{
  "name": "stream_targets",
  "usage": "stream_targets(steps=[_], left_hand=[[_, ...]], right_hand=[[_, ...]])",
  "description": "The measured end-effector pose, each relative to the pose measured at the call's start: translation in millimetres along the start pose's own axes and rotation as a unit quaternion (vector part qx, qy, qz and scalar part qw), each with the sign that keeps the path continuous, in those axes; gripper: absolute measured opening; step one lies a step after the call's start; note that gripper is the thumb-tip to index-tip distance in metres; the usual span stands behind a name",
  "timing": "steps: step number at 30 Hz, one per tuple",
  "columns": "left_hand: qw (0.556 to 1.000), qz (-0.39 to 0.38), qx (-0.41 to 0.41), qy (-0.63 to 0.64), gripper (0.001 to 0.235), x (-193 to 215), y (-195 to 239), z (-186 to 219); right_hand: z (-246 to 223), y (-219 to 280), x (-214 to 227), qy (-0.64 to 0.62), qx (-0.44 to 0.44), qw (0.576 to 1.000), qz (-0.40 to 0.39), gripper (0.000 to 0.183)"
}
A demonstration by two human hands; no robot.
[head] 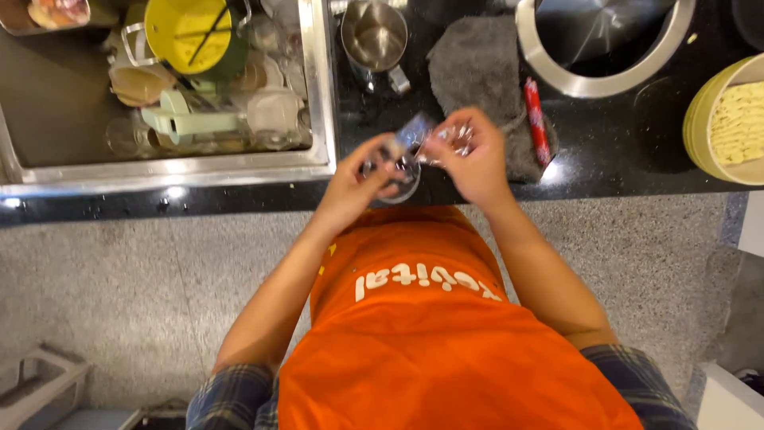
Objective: Preparing a bowl of instant ramen, including cracking an egg into water and adding seasonings.
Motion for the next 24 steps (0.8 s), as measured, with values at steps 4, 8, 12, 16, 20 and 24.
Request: stream_targets(steps=[4,8,12,16,20,24], left_hand=[[0.995,0.1,0.003,-0.022,0.043,16,-7,9],[0.941,0.19,0.018,-0.279,0.028,26,-4,39],[0.887,0.199,-0.132,-0.395,0.012,31,-17,54],[0.848,0.181,-0.169,-0.468,0.01,26,-20,55],[0.861,0.163,-0.193,-0.442,0.01,24,-25,56],[0.878,0.145,-0.165,-0.425,0.014,36,-29,43]], right_hand=[[10,-9,22,-0.129,-0.012,0.991,0.045,0.029],[9,-9,21,-0.194,-0.065,0.978,0.039,0.028],[-7,-7,22,-0.185,-0.046,0.981,0.04,0.025],[-9,3,13,-0.187,-0.058,0.98,0.038,0.027],[-12,7,5,-0.187,-0.063,0.979,0.057,0.027],[-7,12,1,-0.189,-0.062,0.978,0.065,0.027]])
Point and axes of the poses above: each hand's wrist, its own y-axis away from the middle knuckle, its own x-axis out of the back of the hand, z = x × y, the point moved 9 cm from there along -y, towards the middle knuckle, and after that the axes turned 2 degrees about -x, right-handed, at the moved point
